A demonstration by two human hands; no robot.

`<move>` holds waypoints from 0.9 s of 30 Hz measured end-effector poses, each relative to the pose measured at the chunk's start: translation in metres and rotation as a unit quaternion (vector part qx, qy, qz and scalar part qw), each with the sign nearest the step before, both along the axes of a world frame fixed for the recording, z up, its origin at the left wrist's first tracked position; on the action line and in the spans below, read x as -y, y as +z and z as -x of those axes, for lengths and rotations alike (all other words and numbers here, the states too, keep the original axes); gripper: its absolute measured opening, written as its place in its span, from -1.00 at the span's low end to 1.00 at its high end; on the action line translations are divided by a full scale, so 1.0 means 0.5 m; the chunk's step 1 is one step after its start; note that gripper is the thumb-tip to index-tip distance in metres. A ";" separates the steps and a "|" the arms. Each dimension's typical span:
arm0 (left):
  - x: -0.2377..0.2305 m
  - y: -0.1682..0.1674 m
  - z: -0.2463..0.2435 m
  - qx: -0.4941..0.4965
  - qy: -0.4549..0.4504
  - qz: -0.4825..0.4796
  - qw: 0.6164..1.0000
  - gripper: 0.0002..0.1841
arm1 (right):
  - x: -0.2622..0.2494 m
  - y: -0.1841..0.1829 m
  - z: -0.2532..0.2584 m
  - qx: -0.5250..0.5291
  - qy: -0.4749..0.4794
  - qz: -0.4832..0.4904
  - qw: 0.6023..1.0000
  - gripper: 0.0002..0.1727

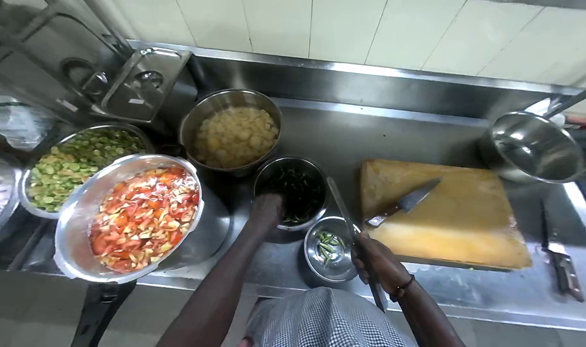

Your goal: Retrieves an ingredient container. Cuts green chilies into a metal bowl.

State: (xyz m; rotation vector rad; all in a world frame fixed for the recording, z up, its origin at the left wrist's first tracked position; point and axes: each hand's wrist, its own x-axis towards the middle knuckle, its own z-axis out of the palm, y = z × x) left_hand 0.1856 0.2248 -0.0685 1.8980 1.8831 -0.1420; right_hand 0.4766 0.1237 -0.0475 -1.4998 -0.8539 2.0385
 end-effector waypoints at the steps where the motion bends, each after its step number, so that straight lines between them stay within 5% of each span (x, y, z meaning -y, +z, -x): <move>1: 0.001 0.006 0.001 0.047 0.020 -0.021 0.998 -0.73 | 0.001 -0.001 -0.001 0.004 -0.007 -0.010 1.000 -0.33; 6: 0.049 0.058 -0.043 0.391 0.137 -0.054 0.908 -0.84 | 0.001 -0.001 0.013 0.071 -0.036 -0.102 0.992 -0.76; 9: 0.118 0.090 -0.097 0.500 0.145 -0.006 0.853 -0.87 | -0.002 0.015 0.030 0.108 -0.044 -0.155 0.981 -0.65; 15: 0.173 0.074 -0.153 0.582 0.183 0.059 0.790 -0.85 | -0.012 0.049 0.054 0.134 -0.050 -0.205 0.968 -0.73; 20: 0.168 0.086 -0.129 0.514 0.053 0.084 0.852 -0.65 | -0.012 0.053 0.049 0.223 -0.003 -0.244 0.944 -0.74; 23: 0.166 0.085 -0.134 0.479 0.008 0.071 0.875 -0.84 | -0.013 0.066 0.054 0.252 0.023 -0.271 0.929 -0.75; 27: 0.166 0.086 -0.139 0.587 0.143 0.102 0.790 -0.81 | -0.008 0.071 0.051 0.265 0.028 -0.295 0.918 -0.74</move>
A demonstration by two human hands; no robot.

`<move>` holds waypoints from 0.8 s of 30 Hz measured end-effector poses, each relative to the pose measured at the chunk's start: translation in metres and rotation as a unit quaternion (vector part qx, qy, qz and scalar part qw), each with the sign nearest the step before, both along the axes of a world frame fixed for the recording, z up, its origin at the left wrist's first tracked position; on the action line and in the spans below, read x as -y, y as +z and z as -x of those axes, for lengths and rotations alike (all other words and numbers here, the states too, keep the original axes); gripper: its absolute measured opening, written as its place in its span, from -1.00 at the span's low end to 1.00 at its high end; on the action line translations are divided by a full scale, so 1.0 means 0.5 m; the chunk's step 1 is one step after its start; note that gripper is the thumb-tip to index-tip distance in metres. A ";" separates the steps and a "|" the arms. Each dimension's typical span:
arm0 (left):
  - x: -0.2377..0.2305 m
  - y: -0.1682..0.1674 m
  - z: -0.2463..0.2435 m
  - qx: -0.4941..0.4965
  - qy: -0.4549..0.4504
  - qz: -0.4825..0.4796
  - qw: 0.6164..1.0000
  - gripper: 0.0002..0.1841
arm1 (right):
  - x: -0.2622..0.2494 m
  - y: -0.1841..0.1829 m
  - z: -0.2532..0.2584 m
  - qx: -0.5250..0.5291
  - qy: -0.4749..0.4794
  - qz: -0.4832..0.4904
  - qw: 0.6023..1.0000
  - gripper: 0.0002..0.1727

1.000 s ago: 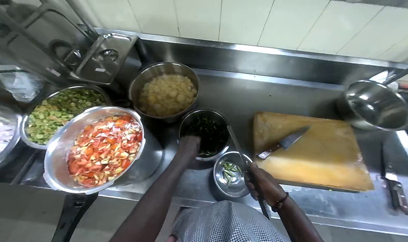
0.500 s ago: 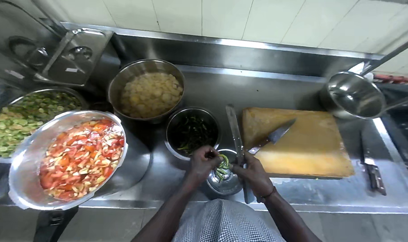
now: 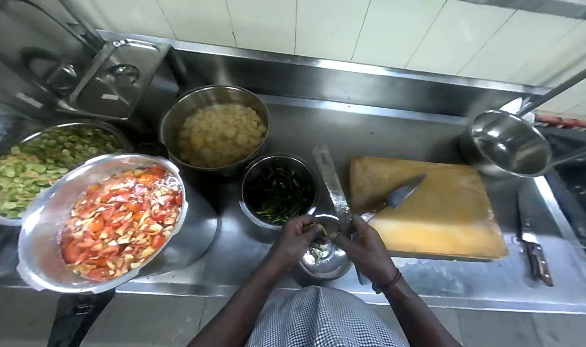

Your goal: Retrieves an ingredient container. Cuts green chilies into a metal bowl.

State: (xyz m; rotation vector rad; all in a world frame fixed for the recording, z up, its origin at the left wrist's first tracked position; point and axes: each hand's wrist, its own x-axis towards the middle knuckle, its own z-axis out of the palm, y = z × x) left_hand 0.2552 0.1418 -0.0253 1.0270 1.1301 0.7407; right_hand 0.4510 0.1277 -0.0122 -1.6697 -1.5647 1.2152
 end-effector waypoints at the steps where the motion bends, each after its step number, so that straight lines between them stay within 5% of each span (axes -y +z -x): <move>1: 0.000 0.003 0.002 0.043 0.039 0.033 0.998 -0.80 | 0.003 -0.002 -0.004 0.005 0.009 -0.001 1.000 -0.74; 9: -0.007 0.017 0.002 0.248 0.211 0.164 0.931 -0.78 | 0.043 -0.042 -0.007 0.112 0.073 0.003 0.991 -0.63; 24: -0.001 0.006 -0.008 0.233 0.220 0.118 0.940 -0.85 | 0.048 -0.028 0.015 0.193 0.096 -0.047 0.975 -0.65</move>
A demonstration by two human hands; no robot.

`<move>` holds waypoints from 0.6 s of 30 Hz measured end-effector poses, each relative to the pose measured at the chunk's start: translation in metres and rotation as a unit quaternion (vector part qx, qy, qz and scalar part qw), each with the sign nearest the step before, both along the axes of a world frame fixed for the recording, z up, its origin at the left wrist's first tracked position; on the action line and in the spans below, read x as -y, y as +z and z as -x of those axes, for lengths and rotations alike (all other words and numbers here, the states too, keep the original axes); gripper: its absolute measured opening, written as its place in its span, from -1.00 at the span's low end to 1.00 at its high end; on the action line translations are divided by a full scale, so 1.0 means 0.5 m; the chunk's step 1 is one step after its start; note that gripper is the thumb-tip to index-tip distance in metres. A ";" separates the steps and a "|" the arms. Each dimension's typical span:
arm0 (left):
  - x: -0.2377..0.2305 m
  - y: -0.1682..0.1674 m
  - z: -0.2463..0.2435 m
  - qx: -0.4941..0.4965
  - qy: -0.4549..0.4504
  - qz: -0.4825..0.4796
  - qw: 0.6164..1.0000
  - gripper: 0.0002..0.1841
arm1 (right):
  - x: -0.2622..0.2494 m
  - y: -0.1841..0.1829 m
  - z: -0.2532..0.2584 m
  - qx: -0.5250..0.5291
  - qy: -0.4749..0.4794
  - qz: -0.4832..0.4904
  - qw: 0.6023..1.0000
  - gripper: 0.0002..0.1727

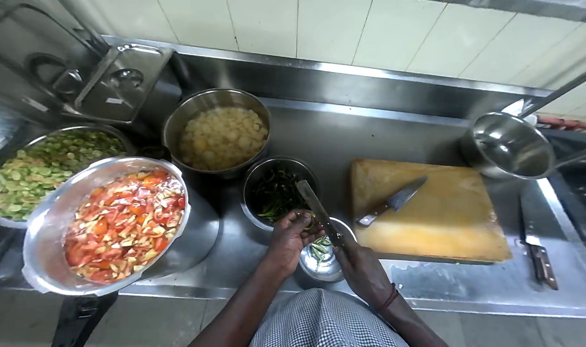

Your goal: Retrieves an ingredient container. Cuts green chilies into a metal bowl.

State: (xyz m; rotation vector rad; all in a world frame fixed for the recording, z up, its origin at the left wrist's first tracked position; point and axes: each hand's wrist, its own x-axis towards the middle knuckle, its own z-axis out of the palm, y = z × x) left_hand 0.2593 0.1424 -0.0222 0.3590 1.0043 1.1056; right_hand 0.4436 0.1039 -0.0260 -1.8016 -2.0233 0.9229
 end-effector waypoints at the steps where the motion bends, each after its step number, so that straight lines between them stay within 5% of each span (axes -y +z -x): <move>1: 0.000 0.000 0.000 -0.009 0.000 -0.005 1.000 -0.85 | -0.001 0.000 0.001 0.003 0.001 0.004 1.000 -0.66; 10: 0.004 0.000 0.002 -0.044 -0.043 -0.020 0.998 -0.89 | -0.006 0.019 0.013 0.033 0.017 0.043 0.998 -0.67; 18: 0.007 -0.012 0.008 0.043 -0.118 0.017 0.992 -0.85 | -0.007 0.009 0.011 -0.018 0.026 0.019 0.999 -0.67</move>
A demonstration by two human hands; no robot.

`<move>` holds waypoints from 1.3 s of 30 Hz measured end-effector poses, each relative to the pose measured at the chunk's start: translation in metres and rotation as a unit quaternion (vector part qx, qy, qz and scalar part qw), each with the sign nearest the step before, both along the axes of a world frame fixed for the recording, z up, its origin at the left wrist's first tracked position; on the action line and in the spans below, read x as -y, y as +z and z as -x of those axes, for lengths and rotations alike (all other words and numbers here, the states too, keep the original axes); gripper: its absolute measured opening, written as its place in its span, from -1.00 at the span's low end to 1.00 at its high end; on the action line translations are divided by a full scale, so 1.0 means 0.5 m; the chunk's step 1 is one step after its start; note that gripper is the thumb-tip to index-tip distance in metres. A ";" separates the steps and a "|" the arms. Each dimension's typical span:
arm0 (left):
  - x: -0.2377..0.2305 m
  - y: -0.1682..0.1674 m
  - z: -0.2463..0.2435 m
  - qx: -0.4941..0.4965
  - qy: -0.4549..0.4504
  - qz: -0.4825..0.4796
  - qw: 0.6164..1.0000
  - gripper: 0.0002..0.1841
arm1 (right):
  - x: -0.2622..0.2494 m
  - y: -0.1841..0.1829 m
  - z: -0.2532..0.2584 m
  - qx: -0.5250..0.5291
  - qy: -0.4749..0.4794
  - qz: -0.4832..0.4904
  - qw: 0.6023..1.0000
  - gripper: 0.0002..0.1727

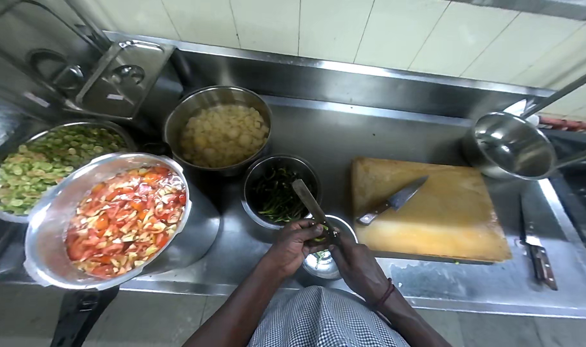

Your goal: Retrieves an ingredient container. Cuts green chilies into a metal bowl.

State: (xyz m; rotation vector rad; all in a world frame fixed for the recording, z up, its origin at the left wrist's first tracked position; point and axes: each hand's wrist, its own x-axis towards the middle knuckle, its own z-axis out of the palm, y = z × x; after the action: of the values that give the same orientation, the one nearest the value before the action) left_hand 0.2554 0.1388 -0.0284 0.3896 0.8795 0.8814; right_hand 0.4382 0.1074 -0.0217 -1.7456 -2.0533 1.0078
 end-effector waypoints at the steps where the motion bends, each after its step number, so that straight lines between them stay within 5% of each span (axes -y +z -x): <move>1: 0.001 0.000 -0.001 -0.002 -0.002 -0.002 1.000 -0.86 | -0.001 0.000 0.001 -0.001 0.001 -0.003 1.000 -0.66; 9: 0.012 -0.014 -0.011 0.059 0.043 -0.020 0.997 -0.82 | -0.006 -0.009 -0.001 -0.050 -0.045 -0.035 0.997 -0.60; 16: 0.014 -0.001 -0.016 -0.006 0.124 0.002 0.992 -0.85 | -0.006 0.020 -0.007 0.012 0.006 0.041 0.999 -0.69; 27: 0.006 0.007 0.007 -0.040 -0.001 -0.002 0.999 -0.92 | -0.016 0.042 -0.004 0.043 0.066 0.100 0.992 -0.71; 33: 0.012 -0.026 0.002 0.070 0.031 -0.022 0.997 -0.85 | -0.011 0.002 -0.009 -0.039 -0.007 0.019 0.999 -0.61; 39: 0.012 -0.012 -0.013 0.004 0.106 -0.016 0.994 -0.87 | -0.017 0.018 -0.012 -0.002 0.007 0.060 0.998 -0.67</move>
State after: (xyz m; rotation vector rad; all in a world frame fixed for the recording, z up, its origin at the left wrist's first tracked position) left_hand 0.2617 0.1329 -0.0343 0.3247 0.9104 1.0928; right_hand 0.4442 0.1162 -0.0128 -1.7868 -2.0448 1.1607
